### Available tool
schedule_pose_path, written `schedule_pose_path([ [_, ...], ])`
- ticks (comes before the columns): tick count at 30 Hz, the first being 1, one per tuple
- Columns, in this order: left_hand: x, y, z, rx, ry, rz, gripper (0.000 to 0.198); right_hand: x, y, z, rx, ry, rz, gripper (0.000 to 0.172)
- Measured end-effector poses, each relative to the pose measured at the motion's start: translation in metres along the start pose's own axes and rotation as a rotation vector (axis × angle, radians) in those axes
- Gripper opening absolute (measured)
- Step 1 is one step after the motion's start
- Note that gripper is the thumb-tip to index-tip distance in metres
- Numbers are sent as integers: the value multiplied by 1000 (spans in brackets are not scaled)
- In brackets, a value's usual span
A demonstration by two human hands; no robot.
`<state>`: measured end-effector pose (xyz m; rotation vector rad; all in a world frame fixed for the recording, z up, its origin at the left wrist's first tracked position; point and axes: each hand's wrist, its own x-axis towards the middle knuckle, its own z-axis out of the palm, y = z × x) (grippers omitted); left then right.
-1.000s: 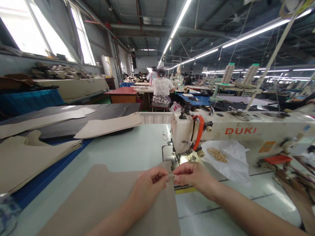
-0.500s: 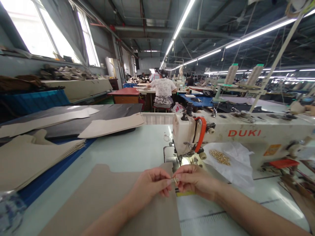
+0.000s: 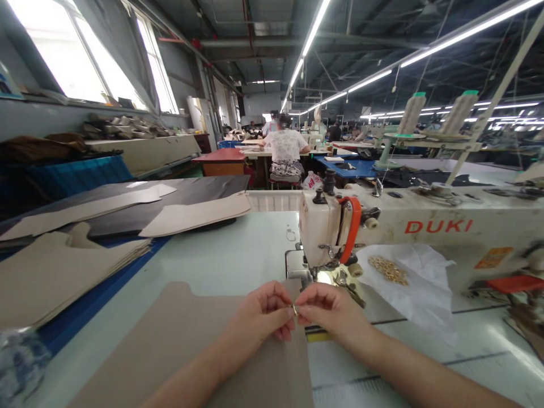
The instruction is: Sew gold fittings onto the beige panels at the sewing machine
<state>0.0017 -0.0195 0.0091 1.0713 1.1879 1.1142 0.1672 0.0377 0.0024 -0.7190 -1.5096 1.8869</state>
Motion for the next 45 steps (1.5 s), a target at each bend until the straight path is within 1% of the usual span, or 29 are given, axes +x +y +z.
schedule_pose_path([
  [4, -2, 6, 2, -80, 117, -28, 31, 3, 3, 2, 31, 55, 10, 32],
  [5, -2, 7, 3, -92, 124, -39, 31, 3, 4, 2, 44, 66, 14, 33],
  [9, 0, 9, 3, -36, 32, -64, 31, 5, 8, 3, 87, 89, 15, 35],
  [13, 1, 10, 4, 19, 46, -54, 24, 6, 13, 4, 72, 71, 14, 33],
  [16, 0, 10, 4, 92, 36, -64, 21, 3, 12, 7, 30, 44, -26, 29],
  [19, -3, 8, 2, 225, 41, -2, 14, -4, 8, 11, -105, 57, -111, 19],
  [20, -4, 7, 2, 297, 56, 32, 10, -6, 7, 13, -172, 62, -136, 18],
  [22, -7, 6, 1, 448, 96, 99, 5, -9, 5, 14, -301, 67, -163, 24],
  [24, -9, 5, 0, 559, 124, 128, 6, -10, 5, 14, -371, 60, -171, 24],
  [26, -10, 5, 0, 603, 140, 126, 5, -9, 5, 13, -393, 46, -205, 16],
  [27, -10, 5, 0, 607, 147, 123, 5, -9, 6, 12, -405, 41, -246, 11],
  [29, -10, 5, -1, 586, 150, 127, 6, -7, 6, 10, -450, 47, -343, 5],
  [31, -9, 4, -1, 532, 147, 139, 7, -7, 7, 9, -483, 71, -397, 8],
  [34, -6, 2, 0, 401, 154, 135, 8, -6, 8, 9, -448, 123, -367, 7],
  [38, -3, 3, 4, 227, 185, 121, 14, -5, 9, 11, -401, 216, -317, 7],
  [42, 0, 2, 4, 138, 184, 80, 17, -5, 10, 13, -420, 251, -276, 10],
  [45, 2, -1, 3, 115, 181, 65, 17, -5, 10, 13, -434, 260, -256, 9],
])
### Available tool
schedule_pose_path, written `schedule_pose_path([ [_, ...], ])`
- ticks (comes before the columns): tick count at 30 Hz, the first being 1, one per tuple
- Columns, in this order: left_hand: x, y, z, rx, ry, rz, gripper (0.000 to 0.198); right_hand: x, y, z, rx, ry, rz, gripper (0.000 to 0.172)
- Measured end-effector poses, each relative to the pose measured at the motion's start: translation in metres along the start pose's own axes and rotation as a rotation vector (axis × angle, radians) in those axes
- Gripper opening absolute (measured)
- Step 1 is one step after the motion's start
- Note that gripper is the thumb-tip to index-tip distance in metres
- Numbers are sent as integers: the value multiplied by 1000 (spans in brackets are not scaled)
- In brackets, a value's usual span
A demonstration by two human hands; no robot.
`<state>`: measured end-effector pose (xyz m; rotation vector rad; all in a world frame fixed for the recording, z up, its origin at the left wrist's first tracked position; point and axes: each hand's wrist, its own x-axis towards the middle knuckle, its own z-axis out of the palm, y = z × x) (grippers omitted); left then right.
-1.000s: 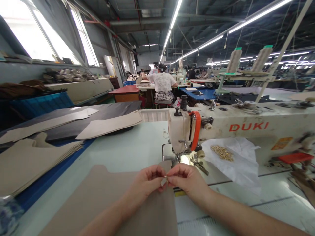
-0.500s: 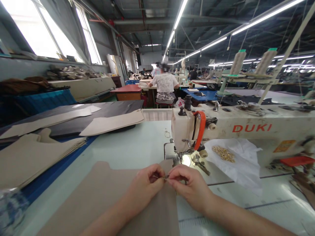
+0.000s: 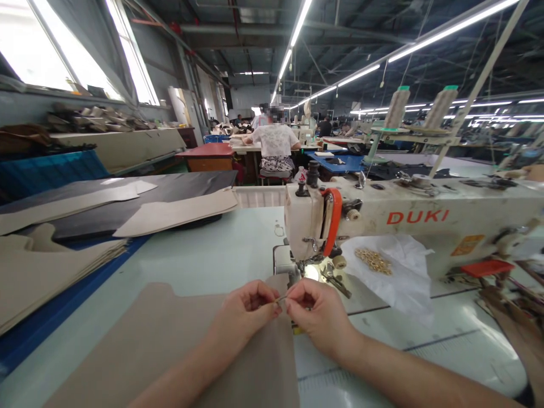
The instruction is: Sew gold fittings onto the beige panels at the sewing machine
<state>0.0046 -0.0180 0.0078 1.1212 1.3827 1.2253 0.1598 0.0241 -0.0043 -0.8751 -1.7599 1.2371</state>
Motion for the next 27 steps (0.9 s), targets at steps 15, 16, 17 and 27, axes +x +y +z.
schedule_pose_path([
  [15, -13, 0, 3, 184, 90, 223, 12, -2, 4, 0, 191, -74, 66, 7],
  [16, -13, -1, 3, 197, 94, 238, 11, -2, 4, -1, 173, -73, 71, 6],
  [17, -13, -1, 3, 207, 95, 249, 11, -2, 3, -1, 160, -71, 76, 6],
  [27, -15, -3, 3, 211, 102, 243, 12, -1, 4, -3, 162, -84, 97, 9],
])
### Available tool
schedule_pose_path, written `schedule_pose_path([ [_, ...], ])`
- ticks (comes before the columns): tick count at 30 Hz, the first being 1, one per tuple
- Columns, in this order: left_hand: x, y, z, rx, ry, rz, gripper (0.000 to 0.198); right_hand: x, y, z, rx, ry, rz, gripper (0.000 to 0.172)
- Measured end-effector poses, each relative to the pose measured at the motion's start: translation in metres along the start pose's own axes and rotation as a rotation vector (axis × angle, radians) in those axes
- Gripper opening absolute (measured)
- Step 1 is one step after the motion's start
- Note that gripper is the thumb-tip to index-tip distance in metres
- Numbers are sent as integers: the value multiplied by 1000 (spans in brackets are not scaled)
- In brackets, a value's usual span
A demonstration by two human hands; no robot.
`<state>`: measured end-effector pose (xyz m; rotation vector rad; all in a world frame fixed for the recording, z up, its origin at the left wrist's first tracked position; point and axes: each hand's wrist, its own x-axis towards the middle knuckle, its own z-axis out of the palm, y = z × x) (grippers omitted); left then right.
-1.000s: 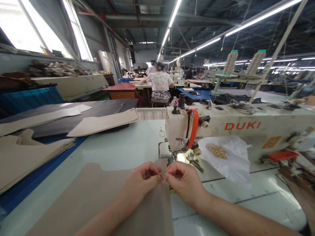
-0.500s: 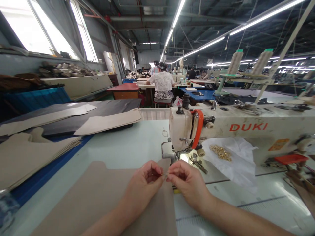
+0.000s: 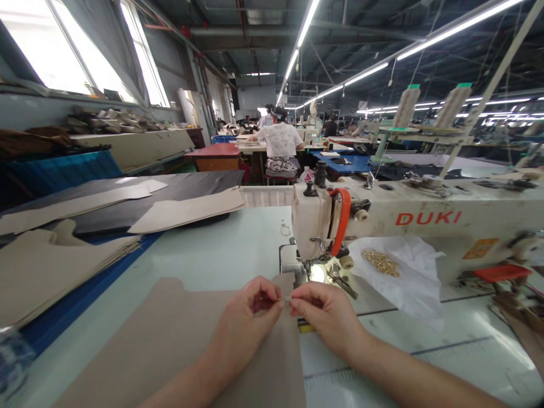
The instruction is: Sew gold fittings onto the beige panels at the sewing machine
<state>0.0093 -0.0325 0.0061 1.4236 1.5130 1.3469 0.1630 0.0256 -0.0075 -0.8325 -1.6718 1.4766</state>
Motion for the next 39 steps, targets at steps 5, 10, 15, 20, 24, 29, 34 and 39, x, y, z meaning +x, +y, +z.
schedule_pose_path([
  [5, 2, 3, -1, -3, -7, -68, 14, 2, -2, -3, -99, -46, -42, 7],
  [10, 5, 7, -2, -37, 27, -177, 20, 1, -10, -6, -175, -26, -54, 7],
  [15, 11, 8, -4, -139, -4, -262, 26, 3, -11, -6, -78, -17, 67, 10],
  [20, 21, 18, -15, 99, -157, -231, 26, 7, -11, -10, -24, -32, 248, 14],
  [24, 14, 15, -19, 558, -213, 129, 33, 10, -14, -14, -31, -57, 293, 14],
  [29, -7, -5, -9, 782, -264, 192, 52, 17, -18, -17, -43, -112, 368, 14],
  [34, -18, -12, -7, 750, -236, 213, 59, 26, -21, -16, -67, -192, 446, 16],
  [39, -12, -9, -7, 736, -204, 277, 45, 30, -29, -13, -129, -213, 511, 22],
])
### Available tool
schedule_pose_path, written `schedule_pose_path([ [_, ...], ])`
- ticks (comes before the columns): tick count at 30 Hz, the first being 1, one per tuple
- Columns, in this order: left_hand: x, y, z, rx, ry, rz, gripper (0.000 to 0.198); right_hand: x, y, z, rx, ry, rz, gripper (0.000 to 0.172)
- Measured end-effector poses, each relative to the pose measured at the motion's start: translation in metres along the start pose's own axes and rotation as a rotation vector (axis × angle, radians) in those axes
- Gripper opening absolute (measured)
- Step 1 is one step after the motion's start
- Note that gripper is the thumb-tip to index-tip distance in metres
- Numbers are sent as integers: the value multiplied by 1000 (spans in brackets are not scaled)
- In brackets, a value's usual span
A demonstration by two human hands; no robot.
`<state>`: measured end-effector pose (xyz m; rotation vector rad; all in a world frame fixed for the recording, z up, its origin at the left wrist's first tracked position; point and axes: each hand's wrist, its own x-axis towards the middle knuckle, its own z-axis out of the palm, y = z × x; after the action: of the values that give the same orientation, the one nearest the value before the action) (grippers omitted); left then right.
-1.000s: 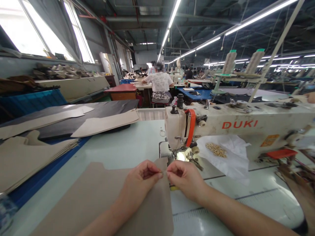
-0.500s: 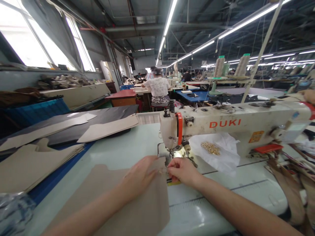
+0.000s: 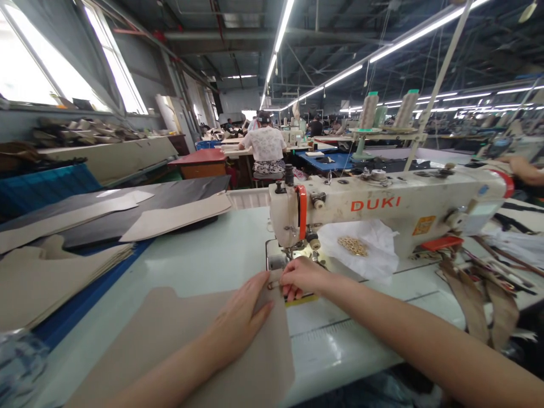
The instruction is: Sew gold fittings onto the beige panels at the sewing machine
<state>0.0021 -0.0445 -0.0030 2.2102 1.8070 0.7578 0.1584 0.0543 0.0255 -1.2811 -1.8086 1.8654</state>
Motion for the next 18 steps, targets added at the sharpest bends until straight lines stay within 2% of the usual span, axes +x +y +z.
schedule_pose_path([
  [4, 16, 6, -1, 62, 75, 166, 19, -2, -6, 2, -41, 20, 35, 24],
  [8, 29, 8, 1, 145, 91, 303, 24, -4, -9, 2, -76, 39, 46, 26],
  [12, 32, 9, 6, 175, 115, 316, 23, -3, -9, 1, -114, 43, 53, 26],
  [18, 33, 10, 10, 172, 135, 260, 20, 2, -8, 0, -209, 28, 16, 28],
])
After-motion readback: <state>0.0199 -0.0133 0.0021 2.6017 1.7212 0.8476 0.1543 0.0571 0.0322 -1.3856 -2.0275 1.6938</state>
